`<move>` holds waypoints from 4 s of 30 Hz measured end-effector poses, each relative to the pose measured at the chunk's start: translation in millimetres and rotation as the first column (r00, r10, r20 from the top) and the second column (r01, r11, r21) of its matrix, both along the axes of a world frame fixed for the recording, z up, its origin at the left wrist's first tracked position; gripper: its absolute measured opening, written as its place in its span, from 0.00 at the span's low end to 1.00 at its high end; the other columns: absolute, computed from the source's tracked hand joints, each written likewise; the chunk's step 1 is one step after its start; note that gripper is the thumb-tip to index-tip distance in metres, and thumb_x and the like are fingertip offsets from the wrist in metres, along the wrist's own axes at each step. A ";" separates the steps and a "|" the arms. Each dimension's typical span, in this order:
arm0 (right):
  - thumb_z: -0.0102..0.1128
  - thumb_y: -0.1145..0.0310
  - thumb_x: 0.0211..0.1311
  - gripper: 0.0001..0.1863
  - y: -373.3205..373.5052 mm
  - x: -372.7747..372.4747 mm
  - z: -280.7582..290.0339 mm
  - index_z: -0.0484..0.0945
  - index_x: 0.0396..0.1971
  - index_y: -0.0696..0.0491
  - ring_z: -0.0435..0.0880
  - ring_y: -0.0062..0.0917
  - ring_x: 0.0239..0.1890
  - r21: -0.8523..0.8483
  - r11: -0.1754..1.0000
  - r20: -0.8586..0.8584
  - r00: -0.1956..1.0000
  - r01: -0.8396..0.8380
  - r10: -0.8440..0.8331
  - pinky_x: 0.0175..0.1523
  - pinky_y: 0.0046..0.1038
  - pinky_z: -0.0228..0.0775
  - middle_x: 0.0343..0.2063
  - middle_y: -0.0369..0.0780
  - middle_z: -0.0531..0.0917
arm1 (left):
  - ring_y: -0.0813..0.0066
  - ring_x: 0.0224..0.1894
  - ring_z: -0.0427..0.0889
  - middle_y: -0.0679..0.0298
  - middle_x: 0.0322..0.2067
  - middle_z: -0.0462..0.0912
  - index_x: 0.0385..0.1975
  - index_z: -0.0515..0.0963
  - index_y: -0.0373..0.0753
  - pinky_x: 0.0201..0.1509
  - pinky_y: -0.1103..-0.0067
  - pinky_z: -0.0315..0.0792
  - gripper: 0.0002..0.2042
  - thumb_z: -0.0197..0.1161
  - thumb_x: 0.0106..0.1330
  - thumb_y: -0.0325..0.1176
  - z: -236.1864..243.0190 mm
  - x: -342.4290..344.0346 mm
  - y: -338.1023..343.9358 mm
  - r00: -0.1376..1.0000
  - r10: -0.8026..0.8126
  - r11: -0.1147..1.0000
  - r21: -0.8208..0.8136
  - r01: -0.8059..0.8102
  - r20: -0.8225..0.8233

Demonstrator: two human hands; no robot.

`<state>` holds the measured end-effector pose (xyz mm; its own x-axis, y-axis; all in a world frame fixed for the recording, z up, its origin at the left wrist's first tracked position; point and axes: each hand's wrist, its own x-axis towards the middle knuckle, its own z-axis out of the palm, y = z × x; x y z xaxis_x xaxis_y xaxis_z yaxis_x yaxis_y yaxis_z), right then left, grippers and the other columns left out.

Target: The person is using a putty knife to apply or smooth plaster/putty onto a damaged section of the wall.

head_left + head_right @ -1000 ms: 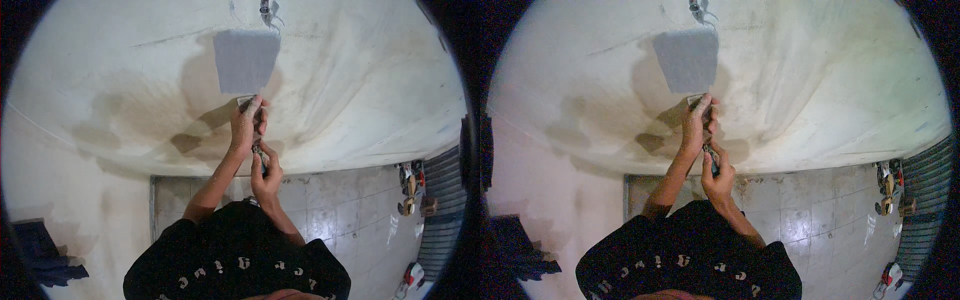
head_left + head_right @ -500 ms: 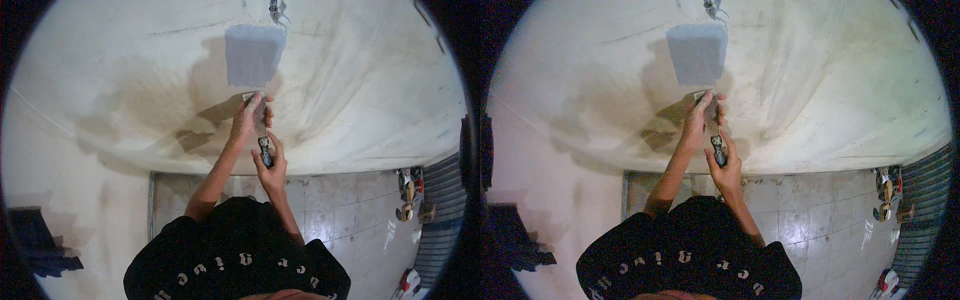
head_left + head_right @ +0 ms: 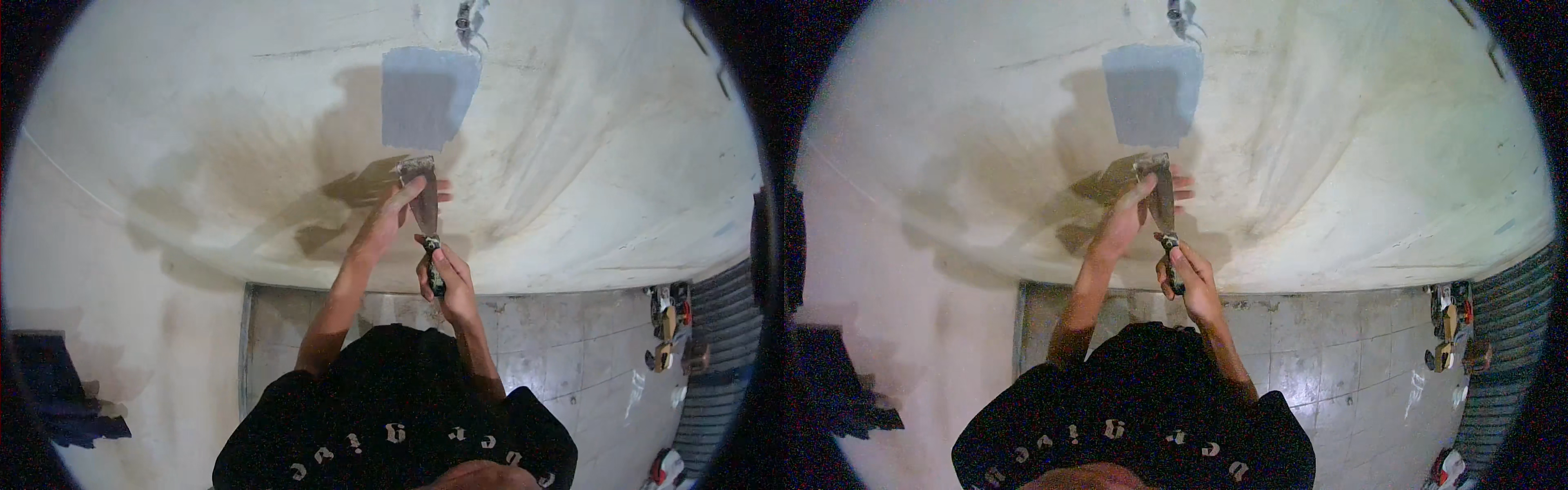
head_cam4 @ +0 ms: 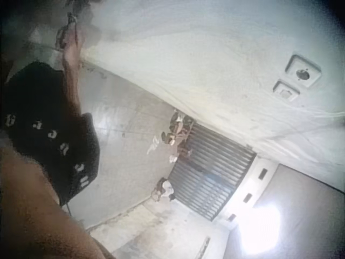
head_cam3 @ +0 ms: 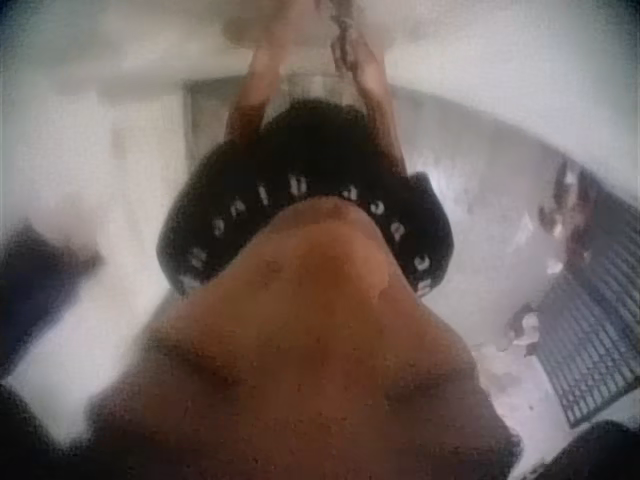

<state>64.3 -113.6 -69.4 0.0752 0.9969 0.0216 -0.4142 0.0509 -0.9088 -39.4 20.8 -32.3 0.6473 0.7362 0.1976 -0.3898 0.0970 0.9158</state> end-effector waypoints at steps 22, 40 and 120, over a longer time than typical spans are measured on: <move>0.51 0.72 0.69 0.21 -0.5 -10.9 6.7 0.65 0.60 0.57 0.63 0.10 0.16 0.221 0.886 0.318 0.829 0.407 -0.460 0.22 0.16 0.54 0.17 0.30 0.71 | 0.80 0.09 0.68 0.68 0.14 0.71 0.34 0.74 0.35 0.11 0.83 0.61 0.16 0.54 0.69 0.44 27.0 56.8 -14.3 0.940 0.328 0.918 -0.268 -0.293 0.095; 0.52 0.70 0.69 0.18 3.2 -22.9 11.4 0.66 0.56 0.59 0.63 0.10 0.18 0.204 0.864 0.225 0.837 0.460 -0.499 0.22 0.16 0.52 0.18 0.30 0.71 | 0.80 0.07 0.65 0.68 0.14 0.69 0.30 0.74 0.35 0.11 0.83 0.57 0.17 0.55 0.68 0.45 36.7 57.3 -12.4 0.956 0.294 0.933 -0.222 -0.283 0.020; 0.54 0.71 0.67 0.16 3.5 -31.8 6.9 0.69 0.53 0.57 0.63 0.09 0.18 0.245 0.804 0.333 0.731 0.542 -0.595 0.23 0.15 0.50 0.16 0.29 0.70 | 0.81 0.07 0.66 0.68 0.12 0.69 0.28 0.73 0.34 0.10 0.83 0.57 0.15 0.57 0.68 0.42 35.4 52.5 -15.3 0.951 0.308 0.928 -0.225 -0.296 0.020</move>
<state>32.6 -110.1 -62.5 0.5867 0.7564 0.2893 0.1004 0.2865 -0.9528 13.1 5.5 3.0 0.3802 0.9241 0.0394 -0.4797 0.1606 0.8626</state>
